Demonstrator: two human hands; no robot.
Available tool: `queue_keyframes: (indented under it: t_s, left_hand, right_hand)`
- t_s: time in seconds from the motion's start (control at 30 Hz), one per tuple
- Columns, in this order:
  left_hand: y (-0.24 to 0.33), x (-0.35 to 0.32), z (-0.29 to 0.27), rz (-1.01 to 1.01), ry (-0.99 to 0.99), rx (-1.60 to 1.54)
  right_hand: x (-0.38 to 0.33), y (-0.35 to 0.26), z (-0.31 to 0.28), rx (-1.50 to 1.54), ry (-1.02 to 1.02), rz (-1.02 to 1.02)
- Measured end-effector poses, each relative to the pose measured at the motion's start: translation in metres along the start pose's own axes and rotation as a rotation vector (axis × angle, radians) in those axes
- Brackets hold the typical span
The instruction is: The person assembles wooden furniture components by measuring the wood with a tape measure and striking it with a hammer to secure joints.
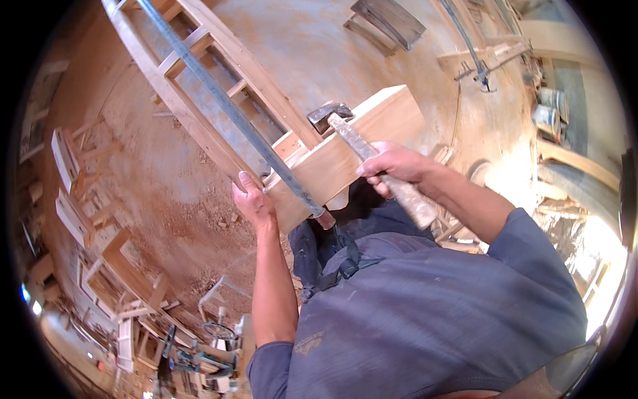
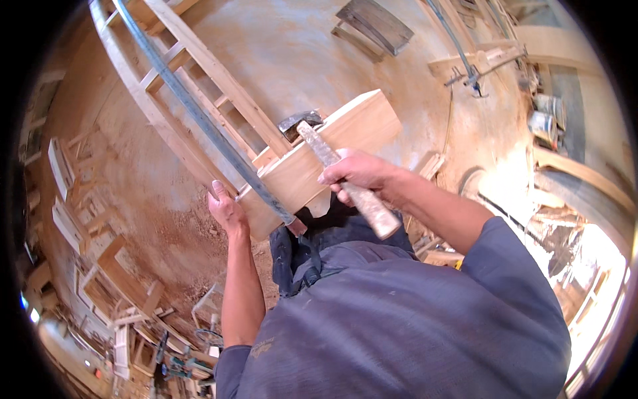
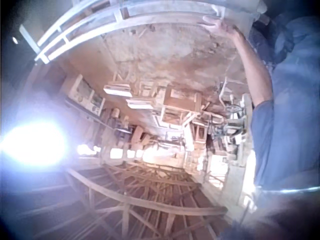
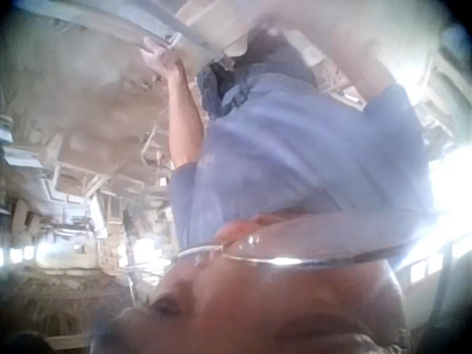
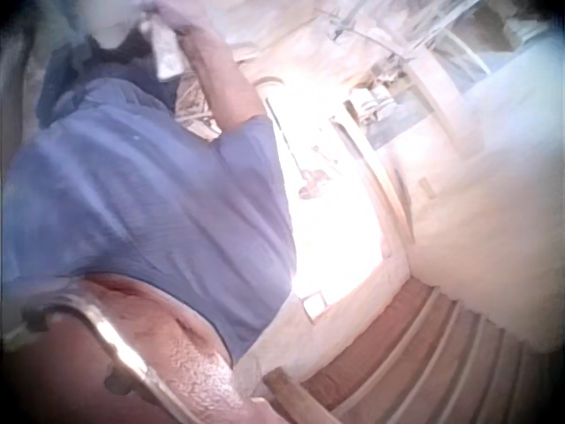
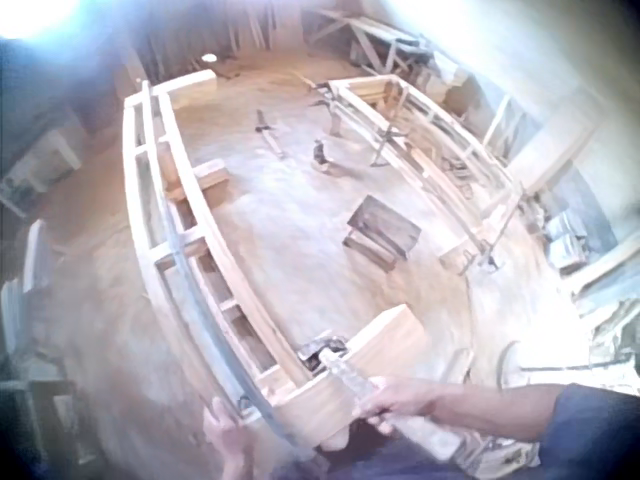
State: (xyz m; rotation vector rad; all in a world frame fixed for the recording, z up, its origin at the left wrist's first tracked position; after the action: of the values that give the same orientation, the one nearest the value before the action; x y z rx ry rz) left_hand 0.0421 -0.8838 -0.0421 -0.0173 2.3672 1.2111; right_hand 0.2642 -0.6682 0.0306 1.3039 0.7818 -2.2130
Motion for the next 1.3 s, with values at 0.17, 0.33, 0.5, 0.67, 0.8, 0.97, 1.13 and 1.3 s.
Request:
queue_keyframes:
  t_s: [0.17,0.33,0.5,0.67,0.8,0.97,1.13,1.3]
  left_hand:
    - [-0.024,0.01,0.004,0.086,-0.024,-0.195]
    - [-0.011,0.018,-0.001,0.02,-0.403,-0.136]
    - [0.064,0.064,-0.033,0.533,-0.245,0.318]
    - [0.151,0.087,0.01,1.147,-0.366,0.472]
    - [0.179,0.075,0.076,1.427,-0.559,0.706]
    - [0.189,0.078,0.129,1.499,-0.939,1.096]
    - [0.194,0.08,0.13,1.656,-1.128,1.044]
    - [0.197,0.082,0.128,1.781,-1.256,1.109]
  right_hand:
    - [-0.004,-0.007,0.011,-0.101,0.119,-0.102]
    - [-0.007,0.016,0.024,-0.045,0.209,-0.123]
    - [-0.01,0.032,0.047,0.03,0.4,-0.319]
    - [-0.022,0.079,0.076,-0.093,0.721,-0.449]
    - [-0.023,0.116,0.092,0.023,0.767,-0.485]
    - [-0.03,0.108,0.091,0.108,0.699,-0.427]
    - [-0.052,0.082,0.08,0.111,0.881,-0.55]
    - [-0.05,0.046,0.051,0.3,0.909,-0.672]
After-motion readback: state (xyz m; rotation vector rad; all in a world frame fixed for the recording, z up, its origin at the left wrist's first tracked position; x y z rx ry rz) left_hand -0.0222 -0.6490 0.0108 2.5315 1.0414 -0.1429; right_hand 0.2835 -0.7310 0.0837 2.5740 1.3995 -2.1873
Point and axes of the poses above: each hand's wrist, its own x-axis towards the middle knuckle, its own z-axis out of the palm, y = z × x, the point moved 7 cm from there along x, towards the middle knuckle, and after that the axes turned 1 degree about -y, right-handed, at the moved point
